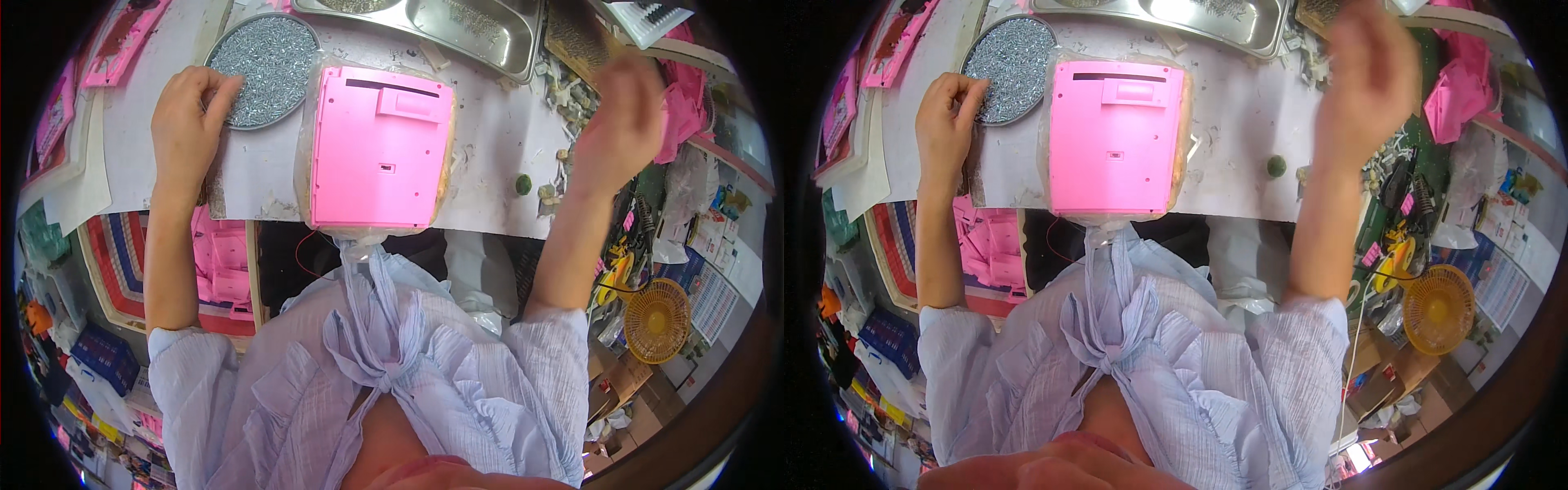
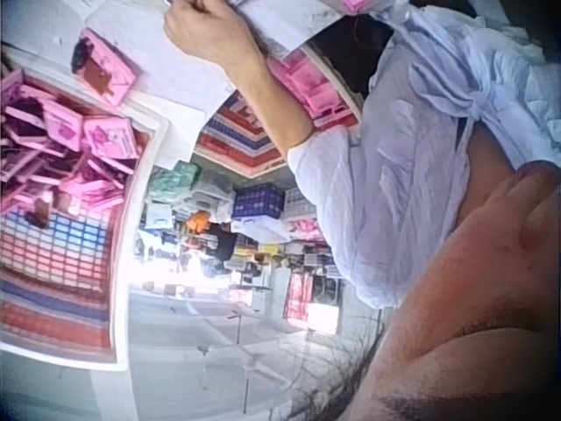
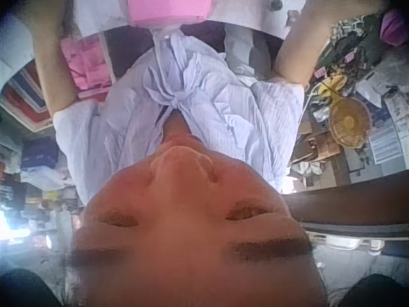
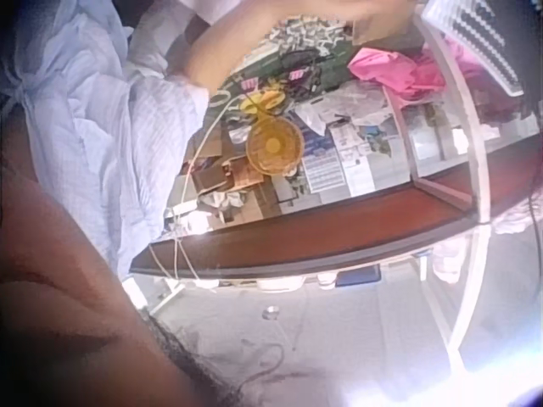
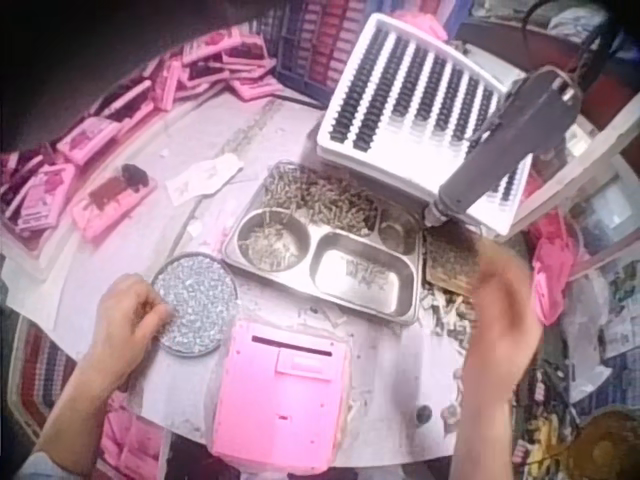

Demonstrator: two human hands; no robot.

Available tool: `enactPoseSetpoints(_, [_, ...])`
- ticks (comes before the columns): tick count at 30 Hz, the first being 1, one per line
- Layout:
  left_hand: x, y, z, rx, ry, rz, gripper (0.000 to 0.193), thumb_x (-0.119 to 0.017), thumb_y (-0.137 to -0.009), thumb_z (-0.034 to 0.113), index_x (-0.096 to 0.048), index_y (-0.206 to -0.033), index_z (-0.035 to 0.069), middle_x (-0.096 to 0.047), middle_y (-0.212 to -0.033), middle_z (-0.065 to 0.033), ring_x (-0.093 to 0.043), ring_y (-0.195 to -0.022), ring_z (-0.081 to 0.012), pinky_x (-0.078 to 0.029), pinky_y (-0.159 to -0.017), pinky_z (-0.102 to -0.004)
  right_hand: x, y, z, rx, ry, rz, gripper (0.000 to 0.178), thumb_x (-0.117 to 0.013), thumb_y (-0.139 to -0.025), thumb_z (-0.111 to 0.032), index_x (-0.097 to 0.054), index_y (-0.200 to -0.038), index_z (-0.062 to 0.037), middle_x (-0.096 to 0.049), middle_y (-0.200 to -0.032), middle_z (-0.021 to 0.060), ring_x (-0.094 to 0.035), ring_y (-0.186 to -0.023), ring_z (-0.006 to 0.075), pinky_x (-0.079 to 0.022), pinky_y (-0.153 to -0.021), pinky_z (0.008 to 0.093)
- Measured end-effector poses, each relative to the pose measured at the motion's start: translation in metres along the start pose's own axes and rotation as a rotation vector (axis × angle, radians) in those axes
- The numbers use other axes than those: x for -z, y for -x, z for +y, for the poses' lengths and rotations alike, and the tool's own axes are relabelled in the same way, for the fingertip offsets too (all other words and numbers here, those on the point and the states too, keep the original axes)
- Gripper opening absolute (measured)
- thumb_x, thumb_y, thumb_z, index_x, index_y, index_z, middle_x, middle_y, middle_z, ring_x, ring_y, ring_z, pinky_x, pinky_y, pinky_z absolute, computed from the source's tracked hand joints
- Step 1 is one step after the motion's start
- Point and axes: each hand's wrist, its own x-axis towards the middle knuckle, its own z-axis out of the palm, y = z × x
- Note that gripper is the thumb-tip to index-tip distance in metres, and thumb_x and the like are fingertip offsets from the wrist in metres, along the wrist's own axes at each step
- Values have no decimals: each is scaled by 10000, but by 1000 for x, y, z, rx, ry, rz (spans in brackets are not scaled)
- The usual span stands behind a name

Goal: Assembling internal electronic components into a pink toy camera housing using a powered screwdriver and a soldering iron.

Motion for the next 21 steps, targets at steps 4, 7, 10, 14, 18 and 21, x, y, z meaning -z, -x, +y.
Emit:
enactPoseSetpoints(4, [-7,-15,-1,-117,-21,-33,199,-716,-940,111,-601,-860,-31,-581,-798,-99,-552,-731,-213,-452,-689,-315,-41,-92,-30,-59,-595,40,345,-581,-1016,-216,-609,-1268,18,-709,-1001,163,-696,-900,326,-560,-811,439])
enactPoseSetpoints(7, [-2,-9,14,-134,154,-100,195,-725,-919,98,-590,-843,-20,-580,-798,-99,-559,-738,-237,-456,-692,-328,-35,-111,-52,-92,-510,-253,409,-585,-1043,-301,-587,-1296,21,-727,-990,158,-724,-857,314,-583,-740,421])
enactPoseSetpoints(10, [3,13,50,-283,288,-163,153,-759,-853,69,-617,-835,14,-603,-809,-105,-594,-771,-279,-475,-706,-360,-20,-95,-55,-93,-620,-646,389,-641,-1009,-290,-601,-1257,7,-705,-914,127,-695,-809,269,-569,-755,393])
enactPoseSetpoints(14, [-4,42,107,-384,404,-198,143,-793,-812,100,-659,-852,68,-638,-839,-82,-617,-805,-292,-481,-734,-403,-13,-24,-54,-303,-1085,-778,544,-535,-974,-345,-439,-1418,-45,-560,-888,78,-545,-853,245,-451,-851,439])
enactPoseSetpoints(18, [-18,51,128,-338,601,-280,141,-796,-801,78,-694,-898,69,-667,-856,-66,-627,-792,-258,-467,-733,-368,-10,36,-110,-213,-1082,-659,351,-656,-953,-337,-487,-1183,-134,-532,-709,-12,-476,-596,147,-396,-609,341])
enactPoseSetpoints(21, [-19,51,135,-262,664,-330,111,-766,-829,94,-676,-890,76,-658,-830,-49,-632,-792,-252,-441,-731,-378,-8,46,-121,-226,-1064,-618,327,-696,-950,-354,-497,-1119,-157,-532,-666,-29,-469,-522,124,-389,-545,319])
